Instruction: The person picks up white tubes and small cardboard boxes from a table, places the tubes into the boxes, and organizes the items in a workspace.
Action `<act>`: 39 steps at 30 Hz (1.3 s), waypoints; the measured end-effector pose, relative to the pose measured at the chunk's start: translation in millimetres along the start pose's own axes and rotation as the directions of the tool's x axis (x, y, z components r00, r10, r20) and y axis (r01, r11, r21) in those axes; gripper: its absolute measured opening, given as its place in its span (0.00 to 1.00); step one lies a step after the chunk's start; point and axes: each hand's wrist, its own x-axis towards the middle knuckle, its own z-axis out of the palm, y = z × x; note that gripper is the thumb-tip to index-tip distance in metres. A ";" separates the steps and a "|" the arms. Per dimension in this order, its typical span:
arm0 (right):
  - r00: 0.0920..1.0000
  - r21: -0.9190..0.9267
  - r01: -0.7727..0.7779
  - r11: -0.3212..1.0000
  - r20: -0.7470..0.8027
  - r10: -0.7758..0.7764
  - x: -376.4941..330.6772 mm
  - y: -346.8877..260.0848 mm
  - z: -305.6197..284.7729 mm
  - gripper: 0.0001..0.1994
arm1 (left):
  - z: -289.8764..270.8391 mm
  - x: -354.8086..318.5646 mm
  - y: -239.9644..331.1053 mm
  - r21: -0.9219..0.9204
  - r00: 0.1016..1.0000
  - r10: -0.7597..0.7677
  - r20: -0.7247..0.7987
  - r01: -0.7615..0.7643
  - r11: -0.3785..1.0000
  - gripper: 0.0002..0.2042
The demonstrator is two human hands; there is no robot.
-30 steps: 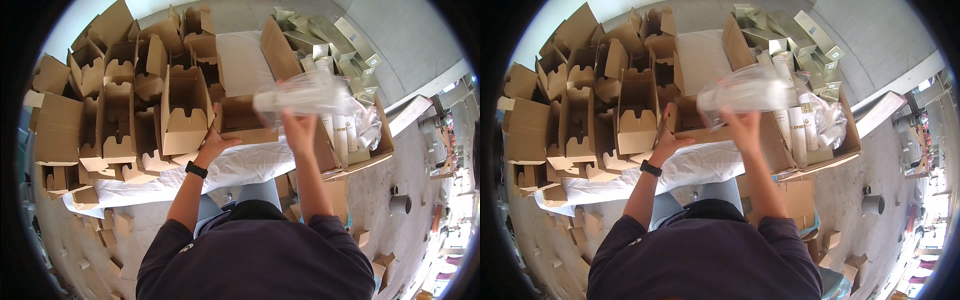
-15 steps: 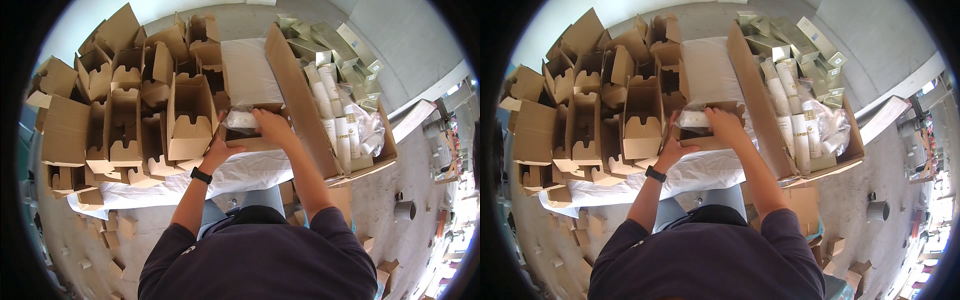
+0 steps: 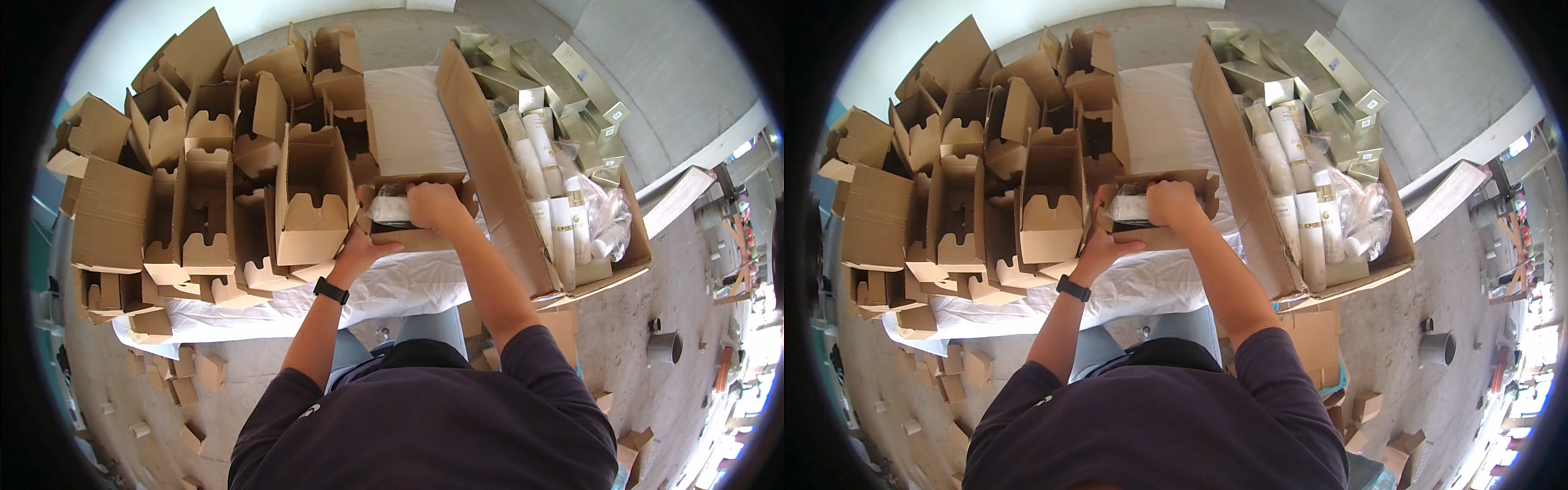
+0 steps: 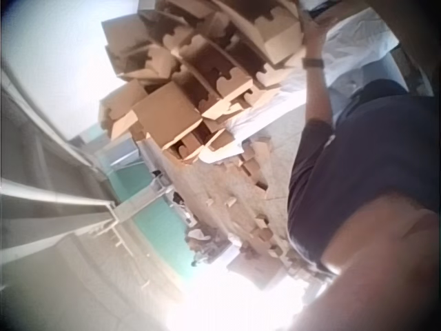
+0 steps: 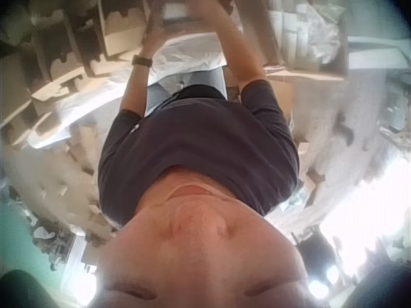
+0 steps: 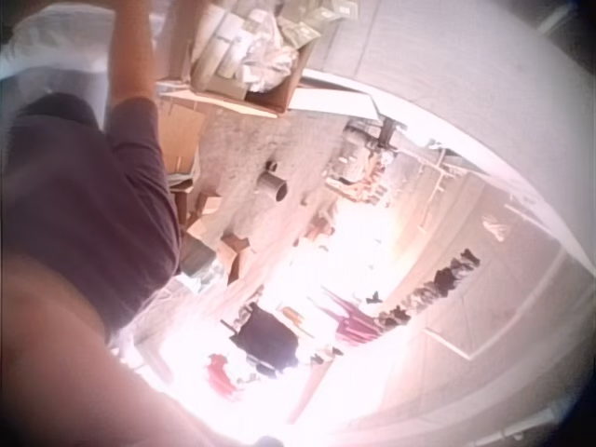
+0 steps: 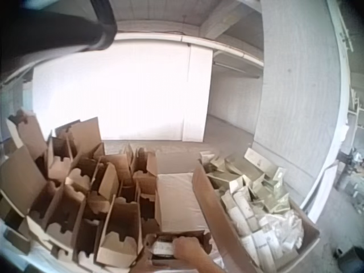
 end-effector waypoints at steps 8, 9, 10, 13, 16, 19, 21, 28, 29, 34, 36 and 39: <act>0.993 -0.053 -0.053 0.997 0.102 0.058 10.4 1.0 0.4 0.16 | 0.4 -0.2 2.0 -0.016 0.997 -0.063 0.036 0.063 0.998 0.50; 0.990 -0.072 -0.042 0.996 0.132 0.052 12.9 0.4 -1.1 0.16 | 0.4 -0.6 2.8 -0.011 0.999 -0.049 0.022 0.050 0.999 0.50; 0.986 -0.091 -0.031 0.995 0.162 0.045 15.3 -0.3 -2.7 0.17 | 2.0 -0.7 3.8 -0.051 0.999 -0.034 0.013 0.035 0.998 0.50; 0.967 -0.029 -0.029 0.999 0.251 0.035 18.3 -1.9 -16.0 0.17 | 2.2 -0.1 8.5 -0.133 0.997 -0.072 0.027 0.075 0.988 0.51; 0.857 0.011 -0.122 0.992 0.506 0.100 36.9 5.0 -19.2 0.20 | 0.3 1.6 21.6 -0.013 0.999 -0.054 0.009 0.054 0.998 0.51; 0.914 0.061 -0.075 0.995 0.404 0.044 32.1 15.6 -5.0 0.22 | -0.8 1.9 22.9 0.034 0.999 -0.044 0.031 0.043 0.999 0.51; 0.896 -0.012 -0.073 0.997 0.439 0.071 35.5 14.0 -4.0 0.23 | 0.3 0.8 16.3 -0.045 0.996 -0.069 0.048 0.071 0.996 0.51; 0.890 -0.311 -0.048 0.949 0.418 0.181 46.3 -0.1 40.5 0.18 | -0.5 10.7 5.4 -0.120 0.990 -0.117 0.079 0.126 0.985 0.58; 0.895 -0.312 -0.124 0.942 0.375 0.242 64.1 4.2 70.9 0.19 | -0.7 11.9 3.7 -0.086 0.990 -0.116 0.082 0.123 0.989 0.59; 0.937 -0.161 -0.082 0.984 0.324 0.131 44.2 15.6 60.4 0.17 | 0.2 6.7 -2.9 -0.026 0.976 -0.197 0.092 0.200 0.979 0.61; 0.986 0.036 -0.035 0.999 0.162 0.028 24.5 18.9 45.1 0.15 | -1.2 6.3 -0.5 -0.015 0.976 -0.210 0.064 0.212 0.977 0.58; 0.896 0.479 0.259 0.839 -0.442 -0.024 -18.4 19.9 34.3 0.14 | 1.6 2.8 5.0 -0.061 0.977 -0.211 0.026 0.213 0.975 0.55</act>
